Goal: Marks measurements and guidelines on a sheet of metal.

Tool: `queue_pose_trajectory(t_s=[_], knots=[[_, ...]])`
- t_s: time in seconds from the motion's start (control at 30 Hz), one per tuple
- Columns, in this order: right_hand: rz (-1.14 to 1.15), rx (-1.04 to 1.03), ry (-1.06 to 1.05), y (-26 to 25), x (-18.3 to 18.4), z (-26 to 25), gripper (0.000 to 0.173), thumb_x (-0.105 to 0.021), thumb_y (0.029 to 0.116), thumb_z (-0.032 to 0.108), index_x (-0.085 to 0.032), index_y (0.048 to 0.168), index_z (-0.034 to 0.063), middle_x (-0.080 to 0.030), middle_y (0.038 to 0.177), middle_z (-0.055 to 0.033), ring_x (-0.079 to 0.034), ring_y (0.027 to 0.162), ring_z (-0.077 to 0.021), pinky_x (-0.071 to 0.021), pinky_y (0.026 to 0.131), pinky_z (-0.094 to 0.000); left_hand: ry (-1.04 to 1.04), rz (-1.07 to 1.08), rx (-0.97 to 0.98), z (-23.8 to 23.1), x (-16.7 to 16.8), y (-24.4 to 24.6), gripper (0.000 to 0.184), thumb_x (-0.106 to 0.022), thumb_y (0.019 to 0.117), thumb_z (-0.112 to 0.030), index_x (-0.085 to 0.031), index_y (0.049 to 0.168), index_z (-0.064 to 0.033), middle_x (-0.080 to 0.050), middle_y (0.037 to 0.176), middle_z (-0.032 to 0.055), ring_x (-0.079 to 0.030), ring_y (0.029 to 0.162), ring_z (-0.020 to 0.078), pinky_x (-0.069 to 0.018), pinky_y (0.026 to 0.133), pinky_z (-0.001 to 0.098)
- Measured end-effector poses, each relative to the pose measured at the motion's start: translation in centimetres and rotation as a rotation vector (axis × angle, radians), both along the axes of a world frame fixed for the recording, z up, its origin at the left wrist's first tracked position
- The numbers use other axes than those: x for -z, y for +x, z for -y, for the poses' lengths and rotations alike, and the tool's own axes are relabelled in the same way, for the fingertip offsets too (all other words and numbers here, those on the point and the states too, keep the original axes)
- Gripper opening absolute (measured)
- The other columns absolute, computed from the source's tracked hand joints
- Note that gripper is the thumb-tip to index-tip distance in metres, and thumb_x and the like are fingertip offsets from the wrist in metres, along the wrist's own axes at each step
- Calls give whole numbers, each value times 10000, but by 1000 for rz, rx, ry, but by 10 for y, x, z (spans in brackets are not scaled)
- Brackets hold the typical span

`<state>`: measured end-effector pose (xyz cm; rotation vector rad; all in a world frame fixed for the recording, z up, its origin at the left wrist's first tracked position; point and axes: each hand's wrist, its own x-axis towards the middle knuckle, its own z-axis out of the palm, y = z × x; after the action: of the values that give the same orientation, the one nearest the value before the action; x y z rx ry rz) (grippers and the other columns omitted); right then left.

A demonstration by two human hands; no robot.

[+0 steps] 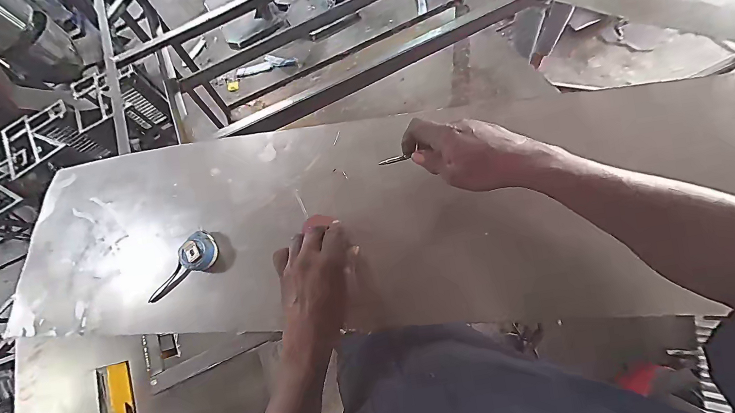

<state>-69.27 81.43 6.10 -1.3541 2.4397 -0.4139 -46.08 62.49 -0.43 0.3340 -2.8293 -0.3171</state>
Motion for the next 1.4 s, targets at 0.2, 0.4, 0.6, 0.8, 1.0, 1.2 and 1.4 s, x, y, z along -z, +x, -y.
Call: queue_pose_trajectory(t_s=[0.2, 0.4, 0.6, 0.8, 1.0, 1.2, 1.4], knots=[[41, -27, 50, 14, -3, 12, 215, -427, 1099, 238, -610, 1207, 204, -620, 807, 2, -627, 704, -194, -527, 635, -482, 26, 114, -53, 31, 0, 0, 342, -592, 1019, -398, -674, 1300, -222, -629, 1413, 6, -531, 1371, 255, -429, 1034, 605], [88, 25, -84, 53, -15, 9, 176, -413, 1099, 231, -563, 1177, 182, -663, 819, 46, -648, 695, -134, -552, 629, -401, 180, 54, 41, 48, -2, -8, 437, -766, 915, -245, -657, 1314, -105, -670, 1207, 144, -605, 1159, 370, -467, 986, 616], [217, 138, -369, 151, -16, 3, 181, -584, 1019, 285, -598, 1133, 145, -583, 772, 45, -547, 607, -68, -488, 524, -259, 476, 80, 128, 67, -22, 6, 323, -736, 951, -306, -655, 1169, -81, -664, 980, 154, -662, 871, 341, -560, 765, 589], [337, 309, -777, 268, 55, 1, 531, -755, 896, 509, -571, 1233, 142, -600, 855, 96, -535, 705, 42, -477, 620, -146, 1040, 7, 724, 49, -32, 73, 180, -780, 916, -250, -716, 925, -82, -726, 825, -39, -661, 713, 23, -570, 646, 222], [632, 288, -965, 333, 123, -13, 218, -648, 1020, 271, -628, 1088, 64, -647, 920, 21, -602, 809, 0, -530, 717, -190, 1250, 377, 945, 31, 21, 93, 217, -805, 902, -204, -721, 945, -9, -710, 842, 29, -651, 726, 61, -567, 665, 236], [1161, 931, -605, 280, 272, -54, 261, -586, 1044, 255, -623, 1230, 76, -640, 878, 4, -540, 658, -41, -448, 570, -226, 1161, 852, 562, 31, 85, 96, 426, -746, 928, -247, -650, 1290, -44, -739, 1109, 55, -713, 990, 140, -603, 910, 346], [1117, 1108, -22, 205, 212, -67, 355, -396, 1088, 55, -486, 1413, -59, -562, 1394, -179, -550, 1234, -206, -422, 1067, -336, 889, 876, 227, 35, 138, 91, 426, -705, 952, -377, -680, 1270, -95, -747, 1113, 26, -717, 992, 121, -593, 931, 373]])
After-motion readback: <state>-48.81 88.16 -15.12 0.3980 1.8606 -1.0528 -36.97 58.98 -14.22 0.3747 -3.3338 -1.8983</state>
